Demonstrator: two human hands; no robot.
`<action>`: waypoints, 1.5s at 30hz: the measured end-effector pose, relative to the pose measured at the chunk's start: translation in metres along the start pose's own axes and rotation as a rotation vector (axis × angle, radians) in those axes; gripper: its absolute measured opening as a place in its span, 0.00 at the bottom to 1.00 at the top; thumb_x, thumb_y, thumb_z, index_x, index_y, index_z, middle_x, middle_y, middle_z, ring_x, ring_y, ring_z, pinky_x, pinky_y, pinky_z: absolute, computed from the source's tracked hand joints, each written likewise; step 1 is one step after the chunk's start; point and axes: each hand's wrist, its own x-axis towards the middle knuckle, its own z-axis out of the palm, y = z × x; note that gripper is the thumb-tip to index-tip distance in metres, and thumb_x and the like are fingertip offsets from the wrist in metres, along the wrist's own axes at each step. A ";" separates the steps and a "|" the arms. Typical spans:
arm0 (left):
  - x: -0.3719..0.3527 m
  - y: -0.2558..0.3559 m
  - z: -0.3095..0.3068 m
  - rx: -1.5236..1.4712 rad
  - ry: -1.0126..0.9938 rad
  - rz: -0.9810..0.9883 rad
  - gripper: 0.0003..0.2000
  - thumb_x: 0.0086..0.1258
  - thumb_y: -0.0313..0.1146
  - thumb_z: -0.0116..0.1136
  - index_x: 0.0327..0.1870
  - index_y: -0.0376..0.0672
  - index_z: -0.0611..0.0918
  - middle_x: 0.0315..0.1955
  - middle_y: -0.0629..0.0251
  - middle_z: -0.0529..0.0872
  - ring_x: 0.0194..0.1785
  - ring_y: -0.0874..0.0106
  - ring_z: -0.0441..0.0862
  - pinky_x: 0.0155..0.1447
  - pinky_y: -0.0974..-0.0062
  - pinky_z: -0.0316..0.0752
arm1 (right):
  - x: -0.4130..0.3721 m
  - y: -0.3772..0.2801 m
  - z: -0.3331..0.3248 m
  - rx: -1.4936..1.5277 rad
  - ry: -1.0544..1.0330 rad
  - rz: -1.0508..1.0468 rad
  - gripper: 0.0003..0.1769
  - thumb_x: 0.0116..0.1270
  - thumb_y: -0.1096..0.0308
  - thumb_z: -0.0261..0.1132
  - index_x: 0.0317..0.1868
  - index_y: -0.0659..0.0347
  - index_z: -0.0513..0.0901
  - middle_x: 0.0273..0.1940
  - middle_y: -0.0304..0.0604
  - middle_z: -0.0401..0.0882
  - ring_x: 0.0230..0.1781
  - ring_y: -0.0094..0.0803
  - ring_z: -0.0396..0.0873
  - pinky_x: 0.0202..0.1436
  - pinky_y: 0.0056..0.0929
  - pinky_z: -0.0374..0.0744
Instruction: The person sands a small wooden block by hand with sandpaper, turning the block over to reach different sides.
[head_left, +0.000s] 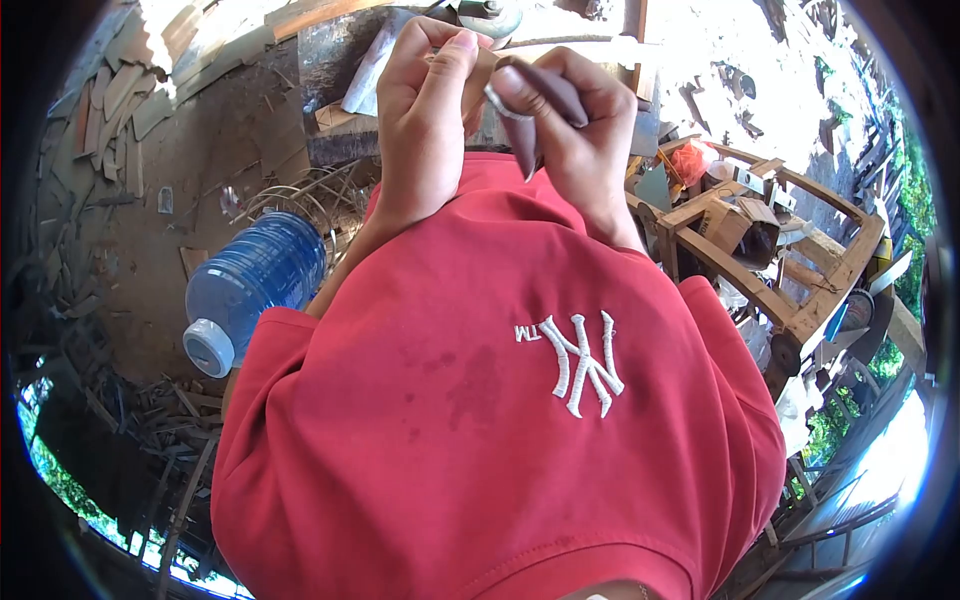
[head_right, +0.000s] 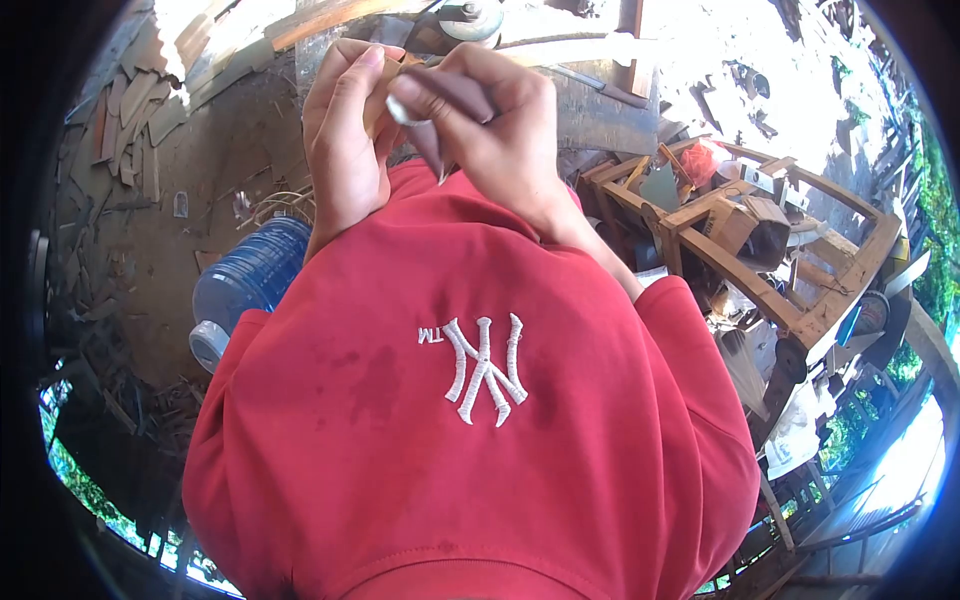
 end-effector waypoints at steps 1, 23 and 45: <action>-0.001 0.000 0.001 -0.011 -0.003 -0.007 0.08 0.68 0.35 0.45 0.35 0.41 0.74 0.20 0.76 0.72 0.22 0.89 0.64 0.25 0.89 0.58 | 0.005 0.007 -0.006 0.002 0.008 -0.038 0.09 0.57 0.71 0.67 0.24 0.64 0.77 0.18 0.34 0.75 0.17 0.14 0.68 0.19 0.16 0.66; 0.011 -0.002 0.008 -0.137 0.009 -0.105 0.09 0.68 0.36 0.43 0.35 0.42 0.74 0.23 0.74 0.74 0.26 0.87 0.71 0.25 0.89 0.62 | 0.016 0.012 -0.007 -0.026 -0.043 -0.029 0.14 0.59 0.67 0.67 0.21 0.64 0.74 0.17 0.32 0.72 0.19 0.13 0.66 0.22 0.17 0.67; 0.020 -0.009 0.004 -0.149 0.078 -0.134 0.15 0.67 0.42 0.48 0.43 0.38 0.77 0.20 0.73 0.71 0.21 0.83 0.67 0.25 0.84 0.64 | 0.024 0.016 -0.043 -0.406 -0.067 -0.350 0.07 0.57 0.69 0.66 0.33 0.66 0.81 0.21 0.41 0.77 0.17 0.23 0.75 0.24 0.23 0.74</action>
